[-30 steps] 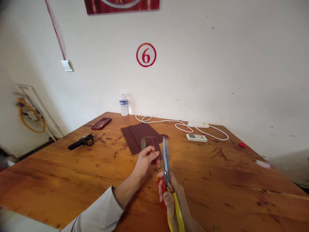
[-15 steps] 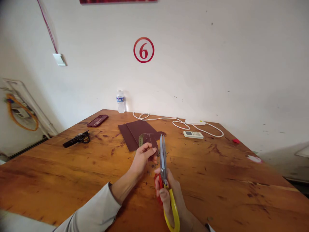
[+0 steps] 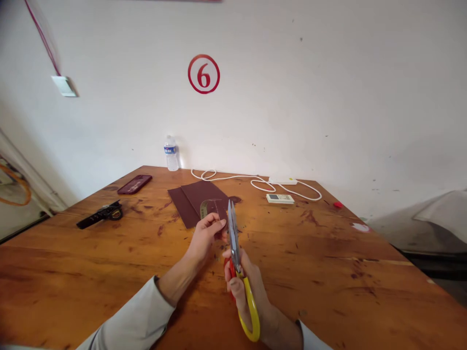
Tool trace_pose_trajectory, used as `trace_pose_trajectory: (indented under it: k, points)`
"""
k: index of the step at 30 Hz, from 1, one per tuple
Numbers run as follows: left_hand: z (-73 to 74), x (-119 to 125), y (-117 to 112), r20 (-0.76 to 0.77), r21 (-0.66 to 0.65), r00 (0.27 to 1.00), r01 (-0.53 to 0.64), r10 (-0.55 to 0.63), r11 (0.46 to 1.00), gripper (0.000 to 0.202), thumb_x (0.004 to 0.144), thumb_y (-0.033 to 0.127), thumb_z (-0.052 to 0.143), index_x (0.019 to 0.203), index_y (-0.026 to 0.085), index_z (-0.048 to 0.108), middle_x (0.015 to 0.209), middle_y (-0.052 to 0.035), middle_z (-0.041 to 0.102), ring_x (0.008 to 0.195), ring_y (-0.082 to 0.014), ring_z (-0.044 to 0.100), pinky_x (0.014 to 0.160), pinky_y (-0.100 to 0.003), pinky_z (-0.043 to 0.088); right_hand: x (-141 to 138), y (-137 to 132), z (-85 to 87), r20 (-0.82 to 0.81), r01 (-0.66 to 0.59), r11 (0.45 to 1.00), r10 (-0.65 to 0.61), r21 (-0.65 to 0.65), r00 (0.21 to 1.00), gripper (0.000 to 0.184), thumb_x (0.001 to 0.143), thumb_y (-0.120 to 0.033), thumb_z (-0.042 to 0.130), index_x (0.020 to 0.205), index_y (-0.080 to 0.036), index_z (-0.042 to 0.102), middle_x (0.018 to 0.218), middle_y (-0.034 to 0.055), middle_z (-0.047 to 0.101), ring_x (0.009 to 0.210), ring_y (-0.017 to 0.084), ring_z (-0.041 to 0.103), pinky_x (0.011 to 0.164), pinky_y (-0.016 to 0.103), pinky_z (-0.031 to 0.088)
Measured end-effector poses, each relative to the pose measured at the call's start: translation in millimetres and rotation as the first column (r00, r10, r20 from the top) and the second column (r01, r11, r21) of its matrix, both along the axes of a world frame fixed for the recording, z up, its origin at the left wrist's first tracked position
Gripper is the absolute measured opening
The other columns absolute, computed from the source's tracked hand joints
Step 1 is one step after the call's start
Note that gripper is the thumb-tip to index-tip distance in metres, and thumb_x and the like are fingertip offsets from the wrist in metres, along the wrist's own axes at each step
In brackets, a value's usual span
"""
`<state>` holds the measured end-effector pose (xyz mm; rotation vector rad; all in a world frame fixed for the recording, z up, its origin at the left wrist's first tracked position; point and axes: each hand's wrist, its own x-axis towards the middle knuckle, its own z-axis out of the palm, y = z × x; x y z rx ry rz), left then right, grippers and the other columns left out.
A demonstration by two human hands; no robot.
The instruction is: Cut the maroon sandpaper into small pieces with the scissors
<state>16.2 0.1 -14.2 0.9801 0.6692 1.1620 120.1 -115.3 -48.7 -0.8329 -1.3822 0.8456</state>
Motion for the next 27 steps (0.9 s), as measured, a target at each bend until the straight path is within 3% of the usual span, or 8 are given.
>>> trace_pose_trajectory:
  k: [4, 11, 15, 20, 27]
  points:
    - [-1.3, 0.8, -0.4, -0.004, -0.003, 1.000, 0.003, -0.003, 1.000, 0.032, 0.065, 0.035, 0.077, 0.069, 0.020, 0.048, 0.048, 0.0045, 0.057, 0.043, -0.0102, 0.051, 0.050, -0.023, 0.043, 0.3, -1.1, 2.9, 0.070, 0.009, 0.999, -0.013, 0.051, 0.997, 0.034, 0.101, -0.058, 0.044, 0.120, -0.032, 0.056, 0.075, -0.0007, 0.054, 0.051, 0.012, 0.039, 0.043, 0.023, 0.035]
    - [-0.8, 1.8, -3.3, -0.012, 0.000, 1.000, 0.009, -0.009, 1.000, 0.030, 0.065, 0.033, 0.076, 0.068, 0.020, 0.050, 0.049, 0.0041, 0.056, 0.045, -0.0104, 0.052, 0.049, -0.022, 0.043, 3.7, 2.0, -9.6, 0.083, 0.004, 1.000, -0.003, -0.015, 0.997, 0.046, 0.097, -0.065, 0.043, 0.117, -0.025, 0.054, 0.075, -0.0005, 0.051, 0.050, 0.012, 0.039, 0.041, 0.023, 0.036]
    - [-0.4, 1.8, -4.2, 0.011, -0.002, 1.000, 0.009, -0.009, 1.000, 0.030, 0.064, 0.033, 0.076, 0.066, 0.020, 0.049, 0.051, 0.0045, 0.055, 0.046, -0.0103, 0.051, 0.049, -0.023, 0.044, 4.7, 0.6, -5.8, 0.132, 0.015, 0.998, -0.007, -0.057, 0.991, 0.049, 0.098, -0.066, 0.040, 0.119, -0.024, 0.053, 0.077, 0.0003, 0.053, 0.049, 0.011, 0.038, 0.041, 0.023, 0.034]
    - [3.4, 1.5, -5.7, 0.020, -0.011, 1.000, 0.016, -0.016, 1.000, 0.030, 0.064, 0.032, 0.077, 0.067, 0.020, 0.050, 0.052, 0.0059, 0.052, 0.046, -0.0100, 0.051, 0.049, -0.023, 0.044, 4.0, 2.8, -2.9, 0.126, 0.016, 1.000, -0.015, -0.009, 0.992, 0.046, 0.098, -0.066, 0.039, 0.117, -0.026, 0.053, 0.074, -0.0018, 0.050, 0.050, 0.012, 0.037, 0.043, 0.024, 0.035]
    - [4.7, -0.4, -4.8, -0.076, 0.066, 0.997, 0.020, -0.015, 0.998, 0.024, 0.065, 0.033, 0.074, 0.066, 0.019, 0.054, 0.054, 0.0043, 0.054, 0.048, -0.0109, 0.051, 0.054, -0.025, 0.045, 6.2, 2.0, -10.0, 0.125, 0.006, 1.000, -0.008, 0.016, 0.992, 0.040, 0.100, -0.059, 0.042, 0.120, -0.026, 0.054, 0.088, 0.0032, 0.055, 0.064, 0.016, 0.048, 0.057, 0.028, 0.045]
